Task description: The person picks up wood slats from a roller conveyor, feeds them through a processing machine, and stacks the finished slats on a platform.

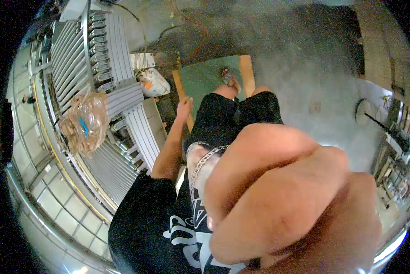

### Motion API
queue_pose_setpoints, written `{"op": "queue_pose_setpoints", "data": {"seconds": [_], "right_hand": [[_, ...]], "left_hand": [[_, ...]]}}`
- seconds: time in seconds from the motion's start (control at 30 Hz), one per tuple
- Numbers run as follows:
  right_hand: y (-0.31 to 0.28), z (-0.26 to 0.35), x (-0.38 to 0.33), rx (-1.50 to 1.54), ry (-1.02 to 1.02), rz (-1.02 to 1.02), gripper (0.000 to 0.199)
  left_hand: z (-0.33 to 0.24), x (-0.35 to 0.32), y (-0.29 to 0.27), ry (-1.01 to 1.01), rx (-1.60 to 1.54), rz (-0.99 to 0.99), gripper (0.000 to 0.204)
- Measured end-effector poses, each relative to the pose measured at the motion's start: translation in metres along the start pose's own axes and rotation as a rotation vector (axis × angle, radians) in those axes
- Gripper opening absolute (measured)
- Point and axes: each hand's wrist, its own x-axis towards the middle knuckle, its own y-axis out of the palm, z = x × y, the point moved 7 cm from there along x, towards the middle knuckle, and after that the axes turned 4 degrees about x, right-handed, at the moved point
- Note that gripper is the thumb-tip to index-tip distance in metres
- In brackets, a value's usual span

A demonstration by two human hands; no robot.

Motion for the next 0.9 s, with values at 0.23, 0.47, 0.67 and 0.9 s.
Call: {"op": "queue_pose_setpoints", "data": {"seconds": [0.23, 0.47, 0.67, 0.9], "right_hand": [[-0.013, -0.033, 0.053, -0.271, 0.416, 0.029, 0.044], [-0.072, -0.073, 0.122, -0.002, 0.295, 0.304, 0.036], [-0.157, -0.126, 0.170, 0.273, -0.022, 0.740, 0.009], [-0.202, -0.149, 0.191, 0.291, -0.075, 0.594, 0.025]], "left_hand": [[-0.102, 0.011, -0.019, 0.155, -0.121, -0.155, 0.056], [-0.022, 0.031, -0.025, 0.035, -0.251, -0.333, 0.049], [0.010, 0.054, 0.090, -0.114, -0.708, -0.397, 0.020], [-0.068, 0.077, 0.199, -0.019, -0.303, -0.258, 0.033]]}}
